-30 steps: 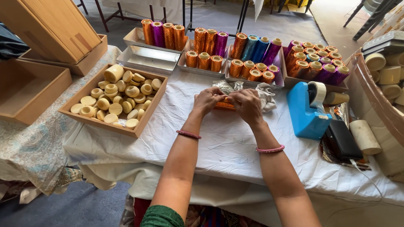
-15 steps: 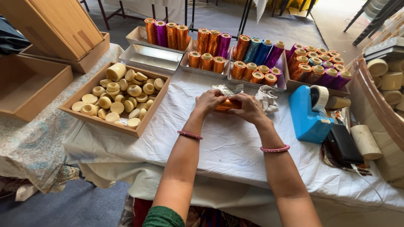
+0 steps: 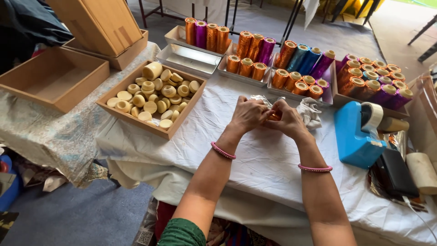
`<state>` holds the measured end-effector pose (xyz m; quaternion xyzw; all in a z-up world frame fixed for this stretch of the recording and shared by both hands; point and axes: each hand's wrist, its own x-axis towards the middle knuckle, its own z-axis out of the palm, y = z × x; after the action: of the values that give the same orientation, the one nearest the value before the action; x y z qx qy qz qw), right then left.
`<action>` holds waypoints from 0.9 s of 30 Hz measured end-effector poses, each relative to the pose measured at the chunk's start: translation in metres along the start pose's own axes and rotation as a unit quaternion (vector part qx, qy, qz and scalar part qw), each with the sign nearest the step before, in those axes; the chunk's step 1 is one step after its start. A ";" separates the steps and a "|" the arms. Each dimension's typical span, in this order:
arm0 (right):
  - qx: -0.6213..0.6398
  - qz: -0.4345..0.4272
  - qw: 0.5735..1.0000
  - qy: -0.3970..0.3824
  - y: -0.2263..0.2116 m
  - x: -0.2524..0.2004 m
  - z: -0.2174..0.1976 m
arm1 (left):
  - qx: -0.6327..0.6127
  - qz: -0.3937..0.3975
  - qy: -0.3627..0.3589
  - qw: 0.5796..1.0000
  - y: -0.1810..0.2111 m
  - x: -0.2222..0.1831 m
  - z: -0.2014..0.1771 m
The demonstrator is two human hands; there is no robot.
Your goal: Wrapping small cylindrical wooden components in orange and silver decorative foil.
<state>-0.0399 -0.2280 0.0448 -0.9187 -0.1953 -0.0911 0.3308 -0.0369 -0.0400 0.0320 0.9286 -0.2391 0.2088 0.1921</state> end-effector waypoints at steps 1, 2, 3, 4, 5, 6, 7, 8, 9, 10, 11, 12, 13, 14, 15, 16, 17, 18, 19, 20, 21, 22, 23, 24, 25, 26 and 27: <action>0.000 -0.002 1.000 -0.001 0.001 0.000 0.000 | 0.001 -0.002 0.001 1.000 -0.001 0.000 0.005; 0.002 0.014 1.000 -0.005 0.002 0.001 0.000 | 0.007 -0.005 -0.004 1.000 -0.003 0.001 0.009; 0.005 0.031 0.999 -0.009 0.003 0.001 0.000 | 0.013 -0.009 -0.010 1.000 -0.004 0.001 0.014; 0.005 0.029 1.000 -0.010 0.012 0.003 0.005 | 0.015 -0.011 -0.009 1.000 -0.006 0.004 0.018; 0.035 0.025 0.999 -0.002 0.022 0.004 0.009 | 0.024 -0.015 -0.020 0.999 -0.008 0.006 0.023; 0.064 0.021 0.998 0.005 0.032 0.006 0.014 | 0.032 -0.020 -0.032 0.999 -0.011 0.008 0.027; 0.065 0.020 0.998 0.005 0.036 0.007 0.016 | 0.034 -0.020 -0.032 0.999 -0.011 0.009 0.027; 0.073 0.015 0.997 0.002 0.041 0.008 0.017 | 0.029 -0.028 -0.041 0.998 -0.012 0.010 0.028; 0.082 0.010 0.997 0.002 0.045 0.010 0.020 | 0.027 -0.035 -0.052 0.998 -0.014 0.012 0.027; 0.087 0.009 0.996 0.004 0.045 0.011 0.019 | 0.032 -0.033 -0.054 0.997 -0.017 0.013 0.033; 0.110 0.023 0.994 -0.005 0.045 0.012 0.019 | 0.014 -0.044 -0.051 0.998 -0.021 0.014 0.038; 0.133 0.036 0.990 -0.015 0.045 0.013 0.018 | -0.004 -0.055 -0.048 0.997 -0.025 0.015 0.043; 0.136 0.037 0.990 -0.011 0.054 0.017 0.022 | 0.000 -0.051 -0.050 0.997 -0.028 0.014 0.041; 0.148 0.039 0.988 -0.018 0.064 0.021 0.026 | -0.033 -0.053 -0.046 0.997 -0.032 0.014 0.040; 0.155 0.045 0.986 -0.027 0.076 0.022 0.026 | -0.072 -0.053 -0.042 0.995 -0.031 0.013 0.042; 0.154 0.050 0.986 -0.024 0.088 0.026 0.032 | -0.075 -0.049 -0.044 0.995 -0.031 0.012 0.036; 0.222 0.038 0.974 -0.019 0.102 0.028 0.035 | -0.086 -0.055 -0.058 0.993 -0.030 0.012 0.032; 0.288 0.025 0.957 -0.013 0.116 0.029 0.038 | -0.096 -0.060 -0.072 0.991 -0.028 0.011 0.028; 0.283 0.030 0.959 -0.010 0.109 0.028 0.038 | -0.103 -0.056 -0.073 0.990 -0.028 0.012 0.028; 0.257 0.044 0.965 0.005 0.102 0.026 0.037 | -0.103 -0.050 -0.074 0.991 -0.028 0.013 0.028; 0.233 0.057 0.971 0.019 0.094 0.026 0.040 | -0.102 -0.045 -0.074 0.991 -0.030 0.012 0.027; 0.230 0.061 0.971 0.020 0.085 0.021 0.034 | -0.106 -0.043 -0.076 0.991 -0.028 0.008 0.028; 0.193 0.099 0.976 0.032 0.074 0.020 0.028 | -0.114 -0.043 -0.073 0.990 -0.028 0.007 0.026; 0.156 0.138 0.977 0.044 0.063 0.018 0.022 | -0.122 -0.042 -0.070 0.989 -0.028 0.006 0.024; 0.155 0.137 0.977 0.045 0.069 0.018 0.022 | -0.123 -0.040 -0.069 0.989 -0.027 0.006 0.022; 0.096 0.168 0.979 0.068 0.075 0.017 0.021 | -0.139 -0.050 -0.069 0.987 -0.026 0.005 0.020; 0.036 0.197 0.975 0.091 0.081 0.018 0.021 | -0.154 -0.059 -0.068 0.984 -0.026 0.004 0.018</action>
<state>0.0109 -0.2668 -0.0124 -0.9143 0.0174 -0.1003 0.3920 -0.0146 -0.0288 0.0123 0.9125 -0.2257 0.0938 0.3280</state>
